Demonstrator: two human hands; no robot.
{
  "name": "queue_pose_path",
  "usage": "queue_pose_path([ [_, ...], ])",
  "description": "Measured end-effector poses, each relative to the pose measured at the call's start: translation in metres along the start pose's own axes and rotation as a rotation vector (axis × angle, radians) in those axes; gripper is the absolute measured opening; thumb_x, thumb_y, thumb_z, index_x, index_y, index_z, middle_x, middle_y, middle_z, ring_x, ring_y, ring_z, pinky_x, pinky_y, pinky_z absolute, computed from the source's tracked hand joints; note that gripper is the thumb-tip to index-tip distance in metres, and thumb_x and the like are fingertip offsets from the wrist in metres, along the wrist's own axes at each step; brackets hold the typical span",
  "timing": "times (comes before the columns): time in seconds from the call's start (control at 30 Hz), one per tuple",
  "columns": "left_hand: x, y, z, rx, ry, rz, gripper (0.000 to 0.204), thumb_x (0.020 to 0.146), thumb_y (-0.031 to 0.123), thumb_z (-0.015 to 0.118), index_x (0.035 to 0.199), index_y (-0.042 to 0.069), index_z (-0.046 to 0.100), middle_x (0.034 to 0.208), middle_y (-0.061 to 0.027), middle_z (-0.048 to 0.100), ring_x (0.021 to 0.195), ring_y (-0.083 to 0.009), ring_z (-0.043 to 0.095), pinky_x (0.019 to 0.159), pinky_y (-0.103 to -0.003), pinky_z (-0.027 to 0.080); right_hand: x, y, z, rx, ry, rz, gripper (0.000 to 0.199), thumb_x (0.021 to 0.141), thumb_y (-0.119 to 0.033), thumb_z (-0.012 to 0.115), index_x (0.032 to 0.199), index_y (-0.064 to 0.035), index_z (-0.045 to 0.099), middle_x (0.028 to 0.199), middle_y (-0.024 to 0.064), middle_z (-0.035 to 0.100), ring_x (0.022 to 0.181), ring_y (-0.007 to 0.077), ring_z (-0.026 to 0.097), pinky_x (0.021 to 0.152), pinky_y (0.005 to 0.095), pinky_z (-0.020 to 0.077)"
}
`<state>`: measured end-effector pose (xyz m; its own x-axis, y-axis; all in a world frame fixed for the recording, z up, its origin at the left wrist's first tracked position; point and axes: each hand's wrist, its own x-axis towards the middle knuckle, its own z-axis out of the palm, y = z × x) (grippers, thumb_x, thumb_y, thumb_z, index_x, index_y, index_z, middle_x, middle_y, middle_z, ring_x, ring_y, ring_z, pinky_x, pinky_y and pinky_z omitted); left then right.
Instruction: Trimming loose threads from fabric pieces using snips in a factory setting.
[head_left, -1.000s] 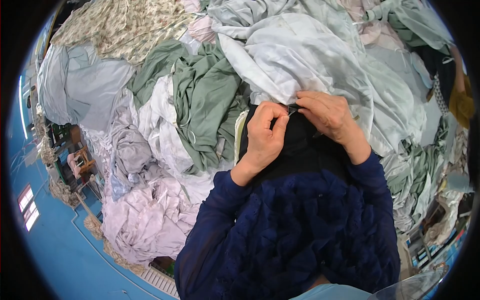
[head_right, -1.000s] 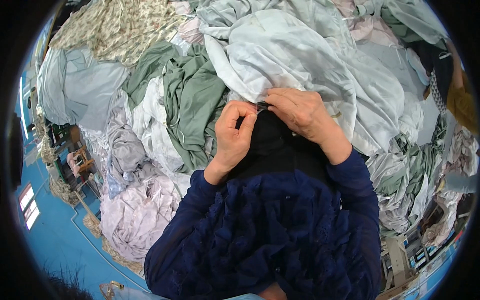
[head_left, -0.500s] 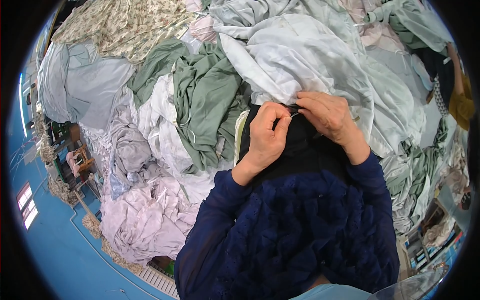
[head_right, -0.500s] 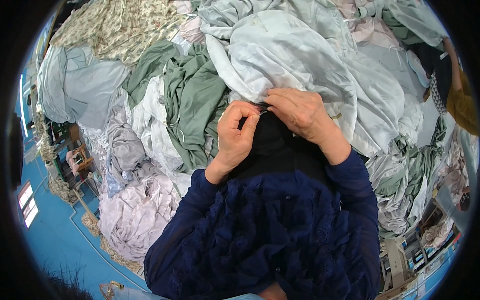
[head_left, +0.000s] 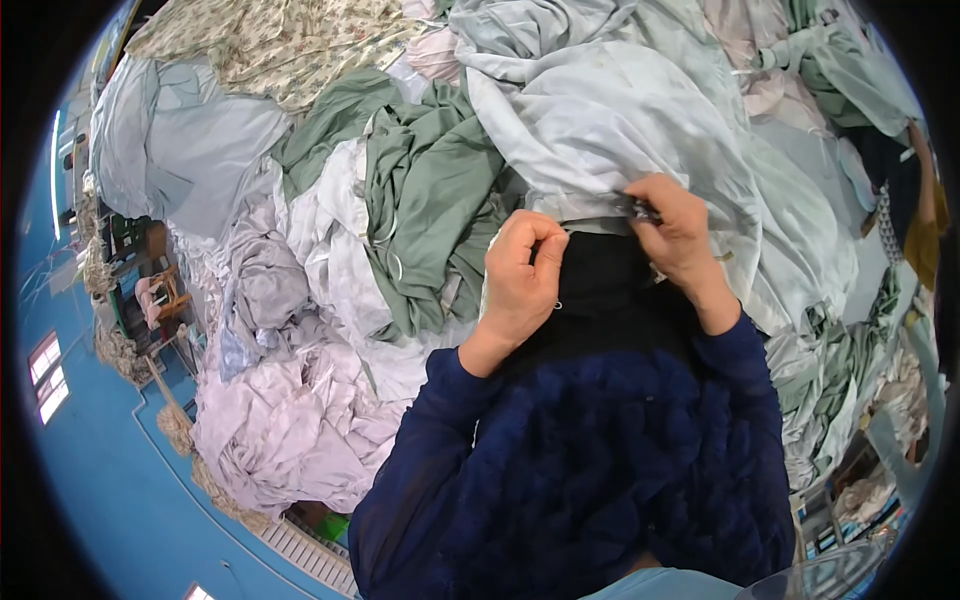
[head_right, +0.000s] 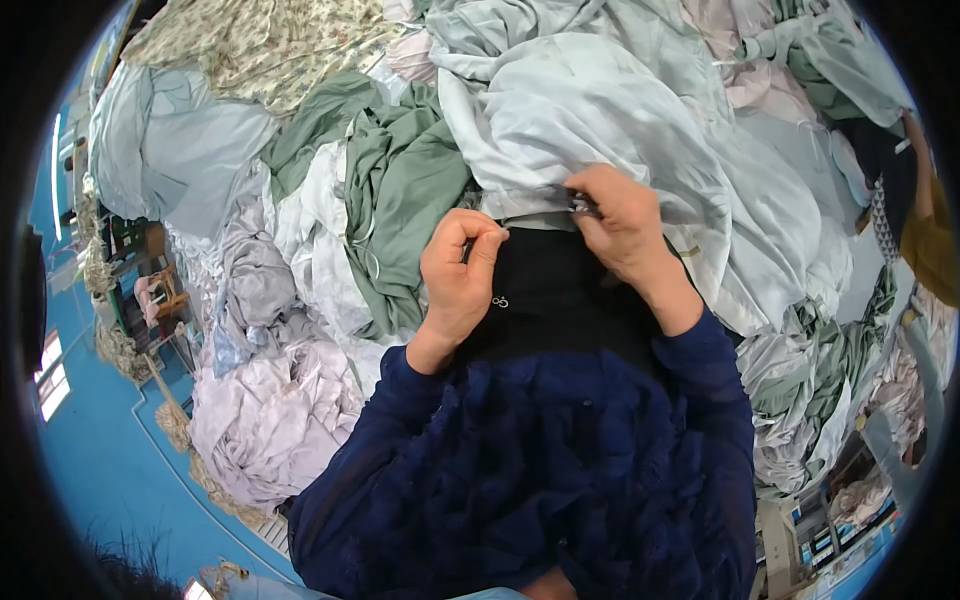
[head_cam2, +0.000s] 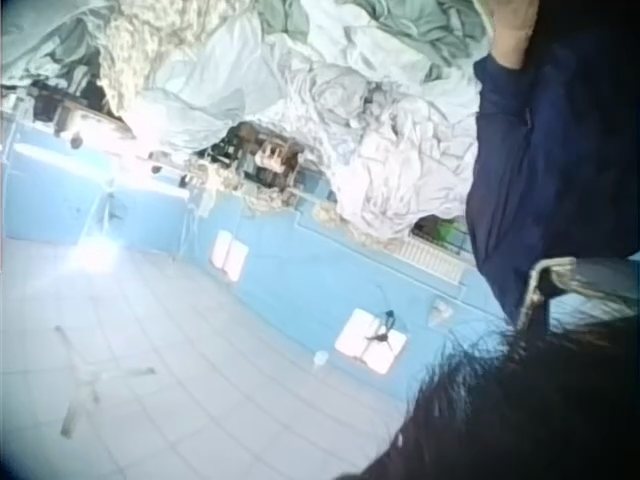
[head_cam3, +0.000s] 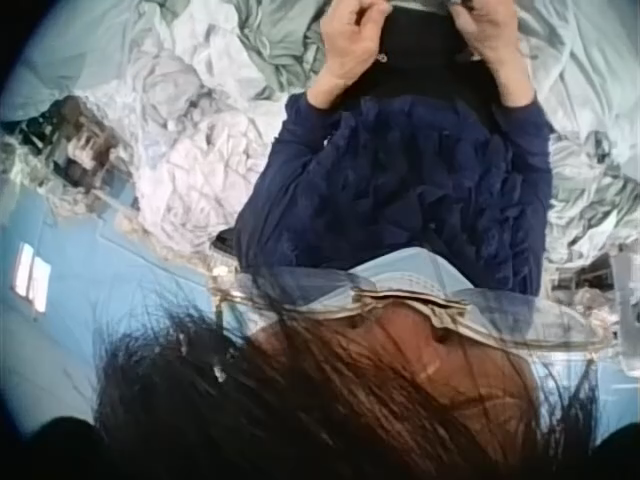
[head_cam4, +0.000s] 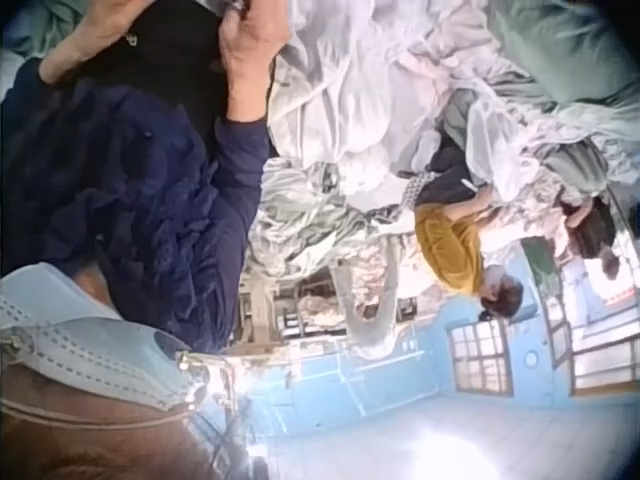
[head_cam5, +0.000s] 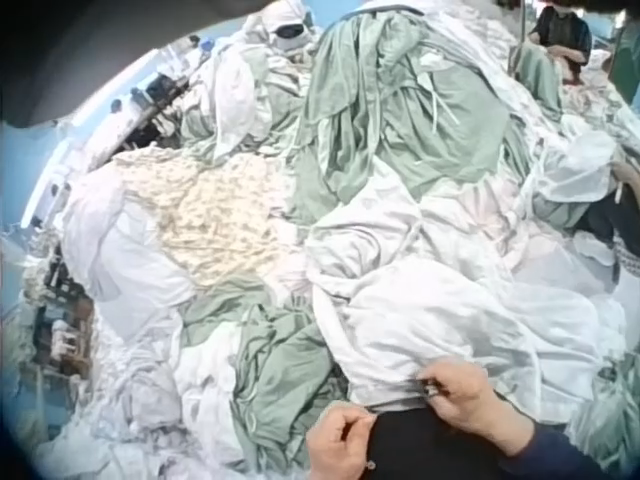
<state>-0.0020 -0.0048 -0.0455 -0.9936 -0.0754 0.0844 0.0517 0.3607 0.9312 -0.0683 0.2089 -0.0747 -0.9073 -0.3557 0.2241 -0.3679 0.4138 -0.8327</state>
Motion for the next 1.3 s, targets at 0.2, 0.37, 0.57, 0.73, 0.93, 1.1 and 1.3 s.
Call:
queue_pose_path([
  [0.2, 0.004, -0.023, -0.008, 0.043, 0.176, -0.131, 0.009, 0.093, -0.002, 0.064, 0.086, 0.001, 0.058, 0.077, -0.0096, 0.061, 0.063, -0.0209, 0.057, 0.059, -0.031, 0.047, -0.003, 0.008, -0.016, 0.01, 0.076, 0.152, 0.026, 0.073, 0.008, 0.062, 0.097, -0.0021, 0.064, 0.077, 0.0059, 0.058, 0.066, 0.0157, 0.053, 0.063, 0.0272, 0.043],
  [0.37, 0.027, -0.027, -0.006, 0.345, 0.093, 0.144, 0.007, 0.089, 0.002, 0.069, 0.09, 0.001, 0.062, 0.079, -0.0128, 0.063, 0.066, -0.0307, 0.062, 0.059, -0.038, 0.049, -0.007, 0.008, -0.017, -0.012, 0.055, 0.168, 0.024, 0.073, 0.008, 0.062, 0.095, -0.0022, 0.064, 0.076, 0.0061, 0.058, 0.066, 0.0162, 0.053, 0.063, 0.0272, 0.0428],
  [0.57, 0.039, -0.028, -0.016, 0.519, -0.137, 0.192, 0.006, 0.086, 0.003, 0.071, 0.092, 0.004, 0.07, 0.079, -0.0126, 0.062, 0.067, -0.0305, 0.062, 0.059, -0.038, 0.048, -0.008, 0.014, -0.019, -0.007, 0.064, 0.184, 0.025, 0.073, 0.008, 0.06, 0.095, -0.002, 0.064, 0.076, 0.0064, 0.057, 0.066, 0.0172, 0.052, 0.063, 0.0275, 0.0431],
  [0.73, 0.055, -0.022, -0.014, -0.08, -0.217, -0.129, 0.005, 0.087, 0.004, 0.074, 0.088, 0.0, 0.071, 0.089, -0.0045, 0.065, 0.078, -0.0118, 0.056, 0.066, -0.027, 0.042, -0.01, 0.019, -0.028, -0.044, 0.065, 0.168, 0.028, 0.072, 0.009, 0.058, 0.097, -0.0024, 0.065, 0.078, 0.0078, 0.06, 0.067, 0.0181, 0.055, 0.064, 0.0274, 0.0446],
  [0.93, 0.055, -0.024, 0.019, -0.557, -0.094, -0.546, 0.013, 0.097, 0.006, 0.065, 0.09, -0.003, 0.07, 0.083, -0.0053, 0.066, 0.059, -0.0081, 0.048, 0.053, -0.021, 0.035, -0.02, 0.033, -0.009, 0.062, 0.183, 0.147, 0.035, 0.066, 0.003, 0.063, 0.1, -0.0043, 0.07, 0.092, 0.0143, 0.071, 0.085, 0.0323, 0.07, 0.075, 0.039, 0.0563],
  [1.1, 0.065, -0.017, 0.022, -0.407, -0.143, -0.346, 0.015, 0.102, 0.011, 0.06, 0.09, 0.003, 0.062, 0.079, -0.0043, 0.065, 0.062, -0.0065, 0.054, 0.056, -0.019, 0.04, -0.015, 0.023, -0.02, 0.169, 0.222, 0.054, 0.026, 0.069, 0.002, 0.061, 0.094, -0.0048, 0.064, 0.085, 0.0148, 0.065, 0.08, 0.0369, 0.065, 0.07, 0.0418, 0.0518],
  [1.3, 0.061, 0.077, 0.037, -0.224, -0.278, 0.005, 0.018, 0.101, 0.006, 0.057, 0.084, 0.002, 0.06, 0.074, -0.0017, 0.059, 0.061, -0.0054, 0.046, 0.057, -0.019, 0.035, -0.025, -0.013, -0.09, 0.19, 0.363, 0.049, 0.024, 0.068, 0.005, 0.06, 0.091, -0.0021, 0.061, 0.081, 0.0142, 0.062, 0.075, 0.0372, 0.061, 0.064, 0.0395, 0.0468],
])
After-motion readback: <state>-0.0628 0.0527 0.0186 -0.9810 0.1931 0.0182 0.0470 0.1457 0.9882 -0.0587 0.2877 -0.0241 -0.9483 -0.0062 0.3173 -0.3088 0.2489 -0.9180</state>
